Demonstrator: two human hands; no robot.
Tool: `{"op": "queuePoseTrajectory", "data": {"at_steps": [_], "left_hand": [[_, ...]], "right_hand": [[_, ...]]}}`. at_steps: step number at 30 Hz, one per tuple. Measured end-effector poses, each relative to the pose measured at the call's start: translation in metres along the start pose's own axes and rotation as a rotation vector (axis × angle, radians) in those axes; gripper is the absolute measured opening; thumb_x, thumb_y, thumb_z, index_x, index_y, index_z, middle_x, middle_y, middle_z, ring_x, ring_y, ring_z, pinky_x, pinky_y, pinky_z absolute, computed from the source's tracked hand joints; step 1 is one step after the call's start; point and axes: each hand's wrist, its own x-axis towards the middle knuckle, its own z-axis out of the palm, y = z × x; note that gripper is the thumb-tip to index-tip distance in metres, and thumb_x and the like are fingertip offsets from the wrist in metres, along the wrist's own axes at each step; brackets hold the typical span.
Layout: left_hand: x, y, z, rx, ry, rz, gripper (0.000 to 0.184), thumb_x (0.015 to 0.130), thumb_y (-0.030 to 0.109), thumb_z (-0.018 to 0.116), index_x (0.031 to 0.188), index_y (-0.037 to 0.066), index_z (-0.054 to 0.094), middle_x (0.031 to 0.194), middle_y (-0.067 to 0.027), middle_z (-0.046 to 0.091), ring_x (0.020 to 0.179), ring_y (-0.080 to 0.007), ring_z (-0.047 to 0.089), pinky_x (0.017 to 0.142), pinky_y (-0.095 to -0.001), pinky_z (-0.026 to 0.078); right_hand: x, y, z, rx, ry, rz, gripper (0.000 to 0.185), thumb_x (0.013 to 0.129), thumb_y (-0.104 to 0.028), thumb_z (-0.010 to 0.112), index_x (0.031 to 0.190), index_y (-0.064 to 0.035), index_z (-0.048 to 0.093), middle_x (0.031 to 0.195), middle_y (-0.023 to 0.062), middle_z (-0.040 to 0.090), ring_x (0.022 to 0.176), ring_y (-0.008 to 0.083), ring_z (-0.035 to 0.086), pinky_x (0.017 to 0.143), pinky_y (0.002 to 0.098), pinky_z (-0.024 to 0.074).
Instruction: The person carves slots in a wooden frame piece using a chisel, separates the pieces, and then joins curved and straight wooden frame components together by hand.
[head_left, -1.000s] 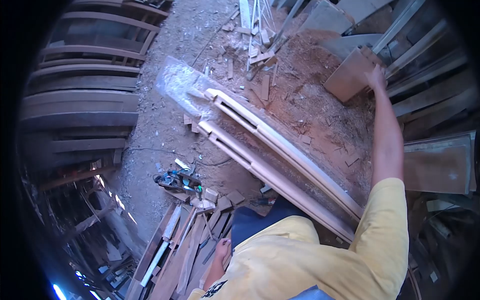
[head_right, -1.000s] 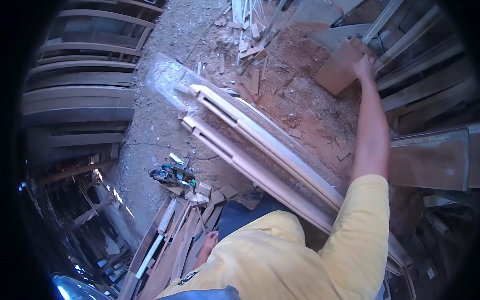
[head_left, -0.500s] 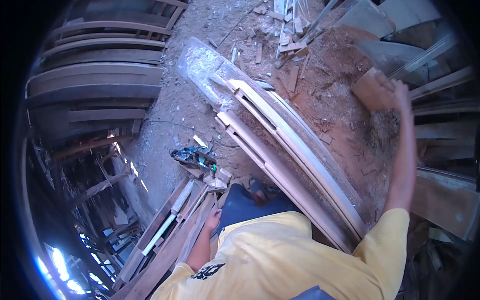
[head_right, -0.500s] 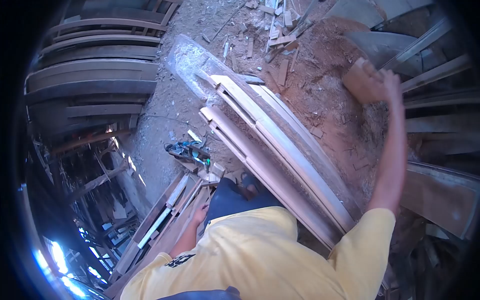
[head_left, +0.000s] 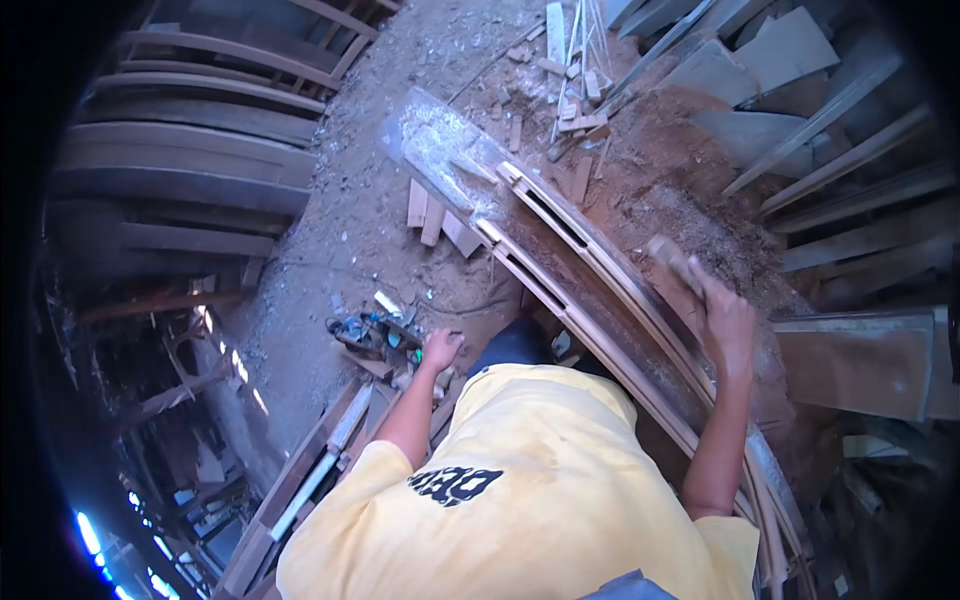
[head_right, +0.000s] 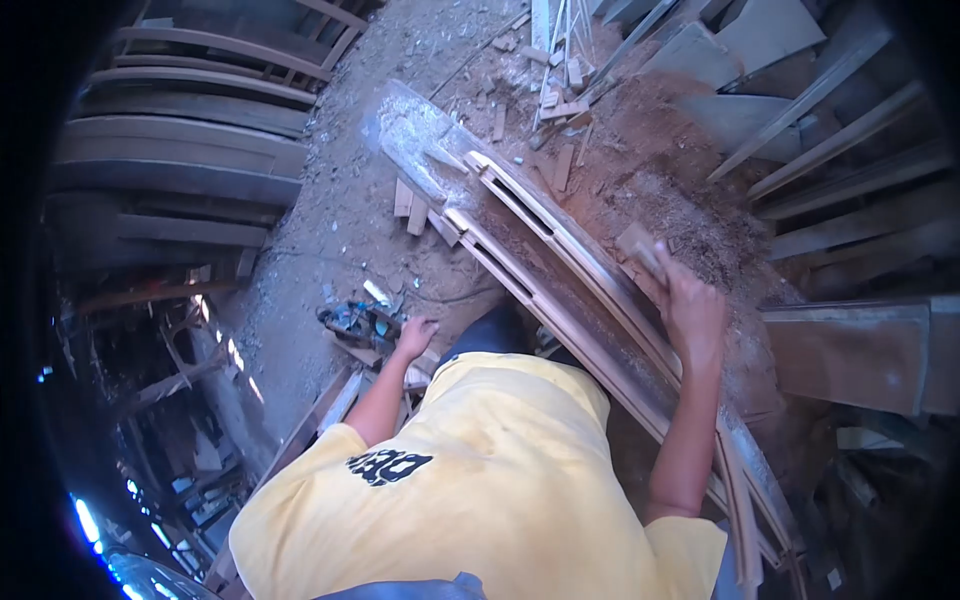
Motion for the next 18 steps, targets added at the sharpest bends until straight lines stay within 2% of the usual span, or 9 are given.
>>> {"op": "queuePoseTrajectory", "data": {"at_steps": [2, 4, 7, 9, 12, 14, 15, 17, 18], "left_hand": [[0.049, 0.010, -0.009, 0.057, 0.134, 0.140, 0.034, 0.091, 0.036, 0.070, 0.115, 0.012, 0.075, 0.119, -0.0189, 0.068, 0.119, -0.0384, 0.058, 0.109, -0.0465, 0.041], [0.099, 0.023, -0.031, -0.001, 0.240, 0.289, 0.029, 0.092, 0.031, 0.070, 0.113, 0.011, 0.074, 0.117, -0.0176, 0.067, 0.117, -0.0373, 0.058, 0.107, -0.0471, 0.041], [0.143, 0.064, -0.073, -0.174, 0.426, 0.356, 0.023, 0.093, 0.023, 0.068, 0.112, 0.010, 0.072, 0.115, -0.0166, 0.066, 0.114, -0.0362, 0.058, 0.103, -0.0483, 0.043], [0.149, 0.109, -0.112, -0.261, 0.545, 0.433, 0.023, 0.094, 0.020, 0.066, 0.114, 0.010, 0.071, 0.111, -0.0159, 0.066, 0.112, -0.0356, 0.058, 0.102, -0.0484, 0.044], [0.153, 0.169, -0.153, -0.417, 0.563, 0.638, 0.025, 0.095, 0.019, 0.065, 0.116, 0.009, 0.071, 0.112, -0.0156, 0.066, 0.111, -0.0363, 0.057, 0.103, -0.0479, 0.043], [0.154, 0.202, -0.169, -0.424, 0.523, 0.785, 0.027, 0.094, 0.019, 0.066, 0.118, 0.008, 0.070, 0.114, -0.0157, 0.067, 0.114, -0.0366, 0.057, 0.106, -0.0472, 0.041], [0.156, 0.217, -0.174, -0.414, 0.489, 0.864, 0.029, 0.093, 0.019, 0.066, 0.120, 0.008, 0.070, 0.115, -0.0159, 0.068, 0.117, -0.0367, 0.057, 0.108, -0.0466, 0.041], [0.143, 0.246, -0.188, -0.474, 0.458, 1.039, 0.036, 0.092, 0.019, 0.067, 0.126, 0.010, 0.069, 0.117, -0.0161, 0.068, 0.124, -0.0370, 0.055, 0.112, -0.0462, 0.039], [0.141, 0.257, -0.188, -0.491, 0.464, 1.043, 0.036, 0.092, 0.019, 0.067, 0.126, 0.010, 0.069, 0.117, -0.0161, 0.068, 0.124, -0.0370, 0.055, 0.112, -0.0462, 0.039]], "right_hand": [[-0.023, -0.028, -0.018, 0.016, -0.083, -0.074, 0.046, 0.093, -0.015, 0.067, 0.138, -0.0250, 0.065, 0.119, 0.0165, 0.071, 0.096, 0.0412, 0.069, 0.083, 0.0496, 0.0564], [-0.033, -0.044, -0.028, 0.019, -0.028, -0.128, 0.043, 0.093, -0.014, 0.067, 0.136, -0.0201, 0.066, 0.119, 0.0165, 0.071, 0.099, 0.0402, 0.070, 0.086, 0.0470, 0.0569], [-0.052, -0.088, -0.066, 0.027, 0.213, -0.132, 0.037, 0.094, -0.010, 0.066, 0.131, -0.0137, 0.069, 0.115, 0.0157, 0.073, 0.102, 0.0378, 0.071, 0.090, 0.0469, 0.0563], [-0.065, -0.125, -0.105, 0.039, 0.314, -0.134, 0.035, 0.094, -0.008, 0.066, 0.129, -0.0095, 0.070, 0.112, 0.0193, 0.074, 0.101, 0.0366, 0.073, 0.090, 0.0436, 0.0565], [-0.089, -0.142, -0.143, 0.085, 0.342, 0.008, 0.031, 0.096, -0.010, 0.067, 0.126, -0.0029, 0.069, 0.104, 0.0210, 0.076, 0.095, 0.0292, 0.075, 0.086, 0.0383, 0.0560], [-0.094, -0.147, -0.157, 0.202, 0.470, 0.033, 0.033, 0.100, -0.016, 0.069, 0.127, 0.0019, 0.067, 0.102, 0.0161, 0.076, 0.090, 0.0187, 0.072, 0.081, 0.0329, 0.0545], [-0.093, -0.152, -0.156, 0.184, 0.477, 0.032, 0.033, 0.100, -0.016, 0.069, 0.127, 0.0019, 0.067, 0.102, 0.0161, 0.076, 0.090, 0.0187, 0.072, 0.081, 0.0329, 0.0545], [-0.089, -0.158, -0.148, 0.415, 0.579, -0.020, 0.042, 0.100, -0.023, 0.071, 0.132, 0.0037, 0.064, 0.110, 0.0094, 0.075, 0.094, 0.0120, 0.067, 0.081, 0.0291, 0.0538], [-0.085, -0.156, -0.143, 0.400, 0.583, -0.029, 0.042, 0.100, -0.023, 0.071, 0.132, 0.0037, 0.064, 0.110, 0.0094, 0.075, 0.094, 0.0120, 0.067, 0.081, 0.0291, 0.0538]]}}
